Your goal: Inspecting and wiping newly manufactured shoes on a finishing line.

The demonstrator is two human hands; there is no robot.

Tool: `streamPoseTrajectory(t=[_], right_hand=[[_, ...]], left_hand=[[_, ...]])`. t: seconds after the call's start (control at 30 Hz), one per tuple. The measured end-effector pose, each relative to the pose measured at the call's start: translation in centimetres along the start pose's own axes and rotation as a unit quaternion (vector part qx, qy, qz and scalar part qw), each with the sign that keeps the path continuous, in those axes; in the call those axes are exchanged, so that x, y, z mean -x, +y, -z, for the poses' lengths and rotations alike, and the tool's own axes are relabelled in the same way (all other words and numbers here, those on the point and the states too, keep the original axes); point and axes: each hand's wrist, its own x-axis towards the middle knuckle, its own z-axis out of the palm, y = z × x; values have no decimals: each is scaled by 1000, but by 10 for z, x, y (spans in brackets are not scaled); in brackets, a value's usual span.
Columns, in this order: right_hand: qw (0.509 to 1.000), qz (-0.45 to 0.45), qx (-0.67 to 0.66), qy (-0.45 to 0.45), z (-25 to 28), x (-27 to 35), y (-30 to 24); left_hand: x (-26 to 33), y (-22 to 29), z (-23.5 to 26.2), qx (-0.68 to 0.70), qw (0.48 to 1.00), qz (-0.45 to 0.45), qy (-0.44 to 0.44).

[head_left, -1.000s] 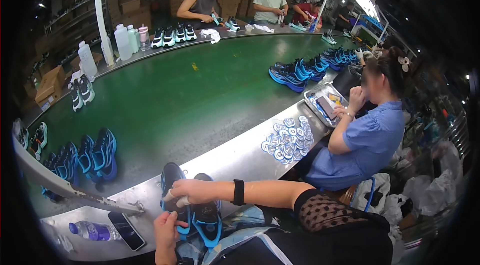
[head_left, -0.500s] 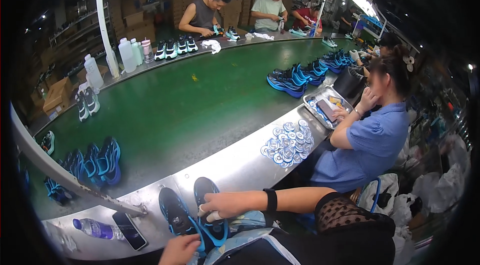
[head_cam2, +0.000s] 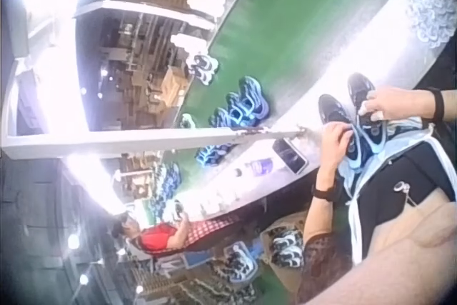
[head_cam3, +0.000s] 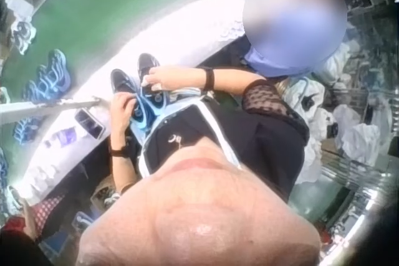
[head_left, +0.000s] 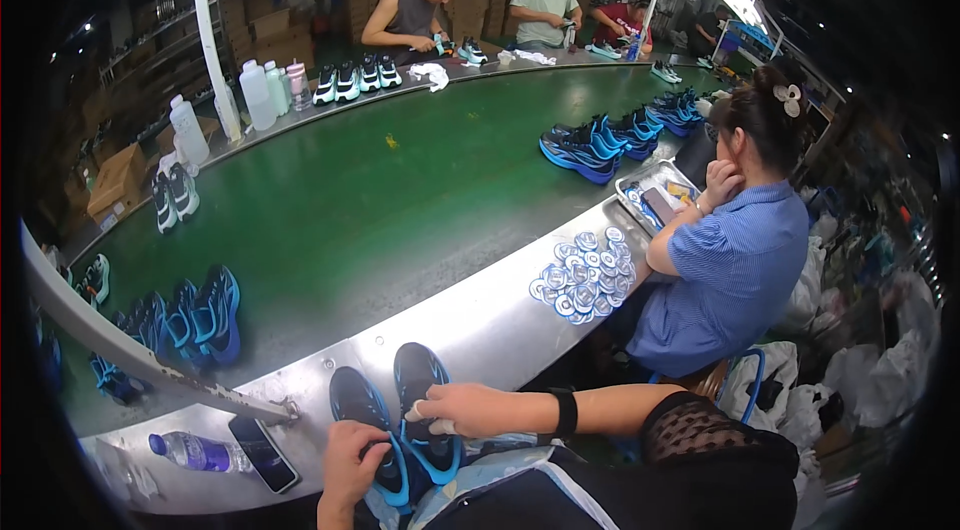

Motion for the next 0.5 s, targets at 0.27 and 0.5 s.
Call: streamPoseTrajectory(t=[0.27,0.5], right_hand=[[998,41,-44,-33,11,-5,-1],[997,-29,75,-15,3,-14,-5]], left_hand=[[-1,11,-15,-38,995,33,87],[5,13,-1,76,995,63,-5]])
